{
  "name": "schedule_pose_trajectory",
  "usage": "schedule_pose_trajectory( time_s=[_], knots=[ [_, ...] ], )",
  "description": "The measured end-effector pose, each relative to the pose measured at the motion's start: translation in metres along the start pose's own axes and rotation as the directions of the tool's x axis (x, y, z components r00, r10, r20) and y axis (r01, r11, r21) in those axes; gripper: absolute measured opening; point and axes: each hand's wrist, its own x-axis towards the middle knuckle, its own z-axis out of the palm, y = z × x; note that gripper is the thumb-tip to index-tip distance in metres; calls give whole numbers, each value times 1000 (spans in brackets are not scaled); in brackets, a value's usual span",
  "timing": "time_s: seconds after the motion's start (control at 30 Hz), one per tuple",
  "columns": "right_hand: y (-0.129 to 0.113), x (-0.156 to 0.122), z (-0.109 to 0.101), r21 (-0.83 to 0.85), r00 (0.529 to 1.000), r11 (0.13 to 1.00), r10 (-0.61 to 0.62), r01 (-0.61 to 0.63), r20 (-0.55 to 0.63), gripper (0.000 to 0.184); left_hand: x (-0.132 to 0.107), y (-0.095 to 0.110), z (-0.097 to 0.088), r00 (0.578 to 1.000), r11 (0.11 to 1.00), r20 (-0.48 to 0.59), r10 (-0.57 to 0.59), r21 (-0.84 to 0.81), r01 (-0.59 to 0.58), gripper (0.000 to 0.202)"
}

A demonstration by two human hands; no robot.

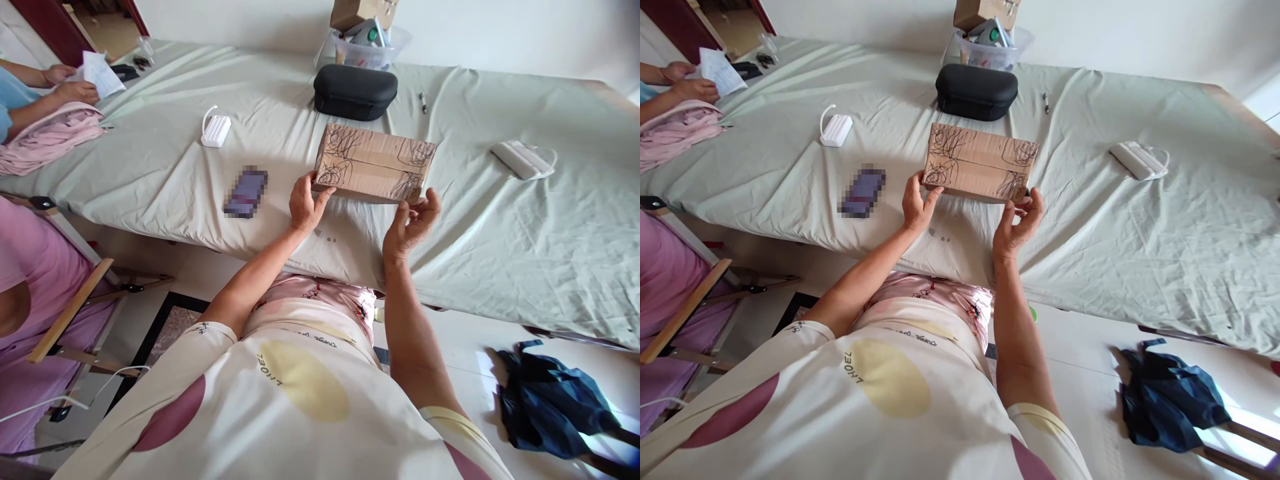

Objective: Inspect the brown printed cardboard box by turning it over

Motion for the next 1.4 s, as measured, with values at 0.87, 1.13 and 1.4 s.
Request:
schedule_pose_trajectory(
  time_s=[0.87, 1.13, 1.4],
  knots=[
    [13, -7, 2, -134, 888, 957, 289, -257, 357, 57, -2, -10, 6, 965, 971, 147, -216, 133, 197, 39],
    [-3, 2, -7, -63, 980, 985, 165, -159, 112, 50, 0, -5, -2, 999, 998, -34, 9, -59, -11, 56],
    [-9, 3, -8, -35, 979, 986, 166, -163, 114, 37, 2, 2, -11, 996, 988, -26, 86, -123, -88, 56]
  ],
)
